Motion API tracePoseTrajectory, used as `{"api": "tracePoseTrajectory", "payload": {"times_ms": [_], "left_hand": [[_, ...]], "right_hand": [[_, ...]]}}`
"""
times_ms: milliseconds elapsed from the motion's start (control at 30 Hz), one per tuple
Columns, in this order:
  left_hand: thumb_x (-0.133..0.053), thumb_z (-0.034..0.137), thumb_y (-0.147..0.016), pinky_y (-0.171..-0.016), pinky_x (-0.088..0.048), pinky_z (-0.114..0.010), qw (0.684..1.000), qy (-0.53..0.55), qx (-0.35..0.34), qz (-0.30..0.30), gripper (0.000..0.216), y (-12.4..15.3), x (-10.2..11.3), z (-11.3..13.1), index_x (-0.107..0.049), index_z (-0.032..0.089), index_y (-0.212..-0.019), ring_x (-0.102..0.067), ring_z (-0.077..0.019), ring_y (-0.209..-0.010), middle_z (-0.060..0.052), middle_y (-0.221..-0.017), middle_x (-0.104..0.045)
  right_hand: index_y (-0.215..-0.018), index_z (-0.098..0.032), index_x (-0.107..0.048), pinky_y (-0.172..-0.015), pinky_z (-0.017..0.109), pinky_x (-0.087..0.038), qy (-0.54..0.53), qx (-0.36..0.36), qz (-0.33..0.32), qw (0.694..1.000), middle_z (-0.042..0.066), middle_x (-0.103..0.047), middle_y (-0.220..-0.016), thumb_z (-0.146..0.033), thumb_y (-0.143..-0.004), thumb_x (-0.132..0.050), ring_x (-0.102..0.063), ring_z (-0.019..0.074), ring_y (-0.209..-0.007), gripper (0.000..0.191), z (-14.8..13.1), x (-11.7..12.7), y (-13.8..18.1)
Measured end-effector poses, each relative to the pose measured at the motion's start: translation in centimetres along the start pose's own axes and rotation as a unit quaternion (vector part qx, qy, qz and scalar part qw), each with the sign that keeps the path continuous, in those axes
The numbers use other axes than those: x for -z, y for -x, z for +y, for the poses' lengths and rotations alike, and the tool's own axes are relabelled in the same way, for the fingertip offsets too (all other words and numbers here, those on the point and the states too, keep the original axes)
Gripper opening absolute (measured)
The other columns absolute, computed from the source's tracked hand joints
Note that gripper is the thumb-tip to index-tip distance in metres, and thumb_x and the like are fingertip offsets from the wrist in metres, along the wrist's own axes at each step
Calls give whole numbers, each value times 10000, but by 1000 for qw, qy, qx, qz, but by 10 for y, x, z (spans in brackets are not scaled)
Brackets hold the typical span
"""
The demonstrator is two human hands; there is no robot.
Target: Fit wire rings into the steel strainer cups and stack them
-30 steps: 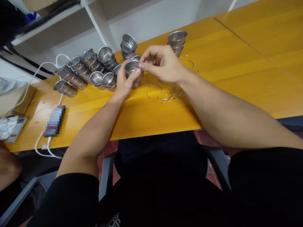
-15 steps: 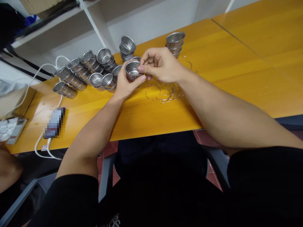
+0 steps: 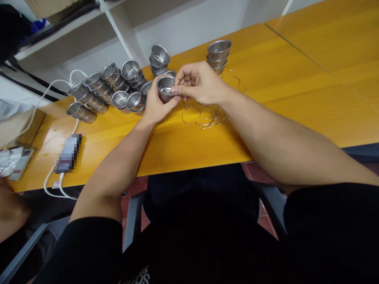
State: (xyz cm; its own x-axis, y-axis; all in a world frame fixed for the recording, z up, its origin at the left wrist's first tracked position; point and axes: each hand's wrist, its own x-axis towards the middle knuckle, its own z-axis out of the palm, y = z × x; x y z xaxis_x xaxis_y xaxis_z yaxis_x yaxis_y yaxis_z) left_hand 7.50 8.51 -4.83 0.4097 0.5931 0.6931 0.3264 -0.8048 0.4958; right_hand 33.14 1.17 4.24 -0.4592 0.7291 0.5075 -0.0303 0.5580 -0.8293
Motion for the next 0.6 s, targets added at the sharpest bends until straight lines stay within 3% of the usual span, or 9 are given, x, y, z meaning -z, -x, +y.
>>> {"api": "tracePoseTrajectory", "payload": {"times_ms": [200,300,467,600], "left_hand": [[-853,788,-1118,-1474,-601,-673,1000,-6,6,-5,848,0,-2,-2,-576,339,-1782,-795,-386,-1613,-169,-1733,-759],[-822,773,-1156,-1479,-598,-664,1000,-14,2,-10,859,0,0,6,-523,355,-1844,-793,-373,-1630,-164,-1751,-754],[-791,732,-1208,-1452,-644,-629,1000,-4,15,10,881,0,6,28,-447,374,-1936,-817,-345,-1612,-159,-1741,-775],[-779,748,-1217,-1421,-668,-602,1000,3,21,12,896,0,4,27,-423,382,-1952,-838,-330,-1570,-155,-1726,-781]], "right_hand": [[-974,-280,-861,-675,432,-640,16,-13,3,1000,43,-802,-802,-995,-758,-1178,-682,223,-674,811,-1,1,2],[-1072,-316,-911,-728,472,-667,61,-10,21,998,52,-827,-877,-1053,-869,-1077,-687,250,-726,782,1,0,6],[-1333,-353,-942,-783,520,-662,135,75,95,983,131,-886,-1283,-1035,-1020,-961,-739,275,-842,750,7,-4,10],[-1223,-369,-933,-866,566,-702,171,76,93,978,163,-847,-1450,-989,-1062,-925,-761,323,-976,641,6,-5,12]]}}
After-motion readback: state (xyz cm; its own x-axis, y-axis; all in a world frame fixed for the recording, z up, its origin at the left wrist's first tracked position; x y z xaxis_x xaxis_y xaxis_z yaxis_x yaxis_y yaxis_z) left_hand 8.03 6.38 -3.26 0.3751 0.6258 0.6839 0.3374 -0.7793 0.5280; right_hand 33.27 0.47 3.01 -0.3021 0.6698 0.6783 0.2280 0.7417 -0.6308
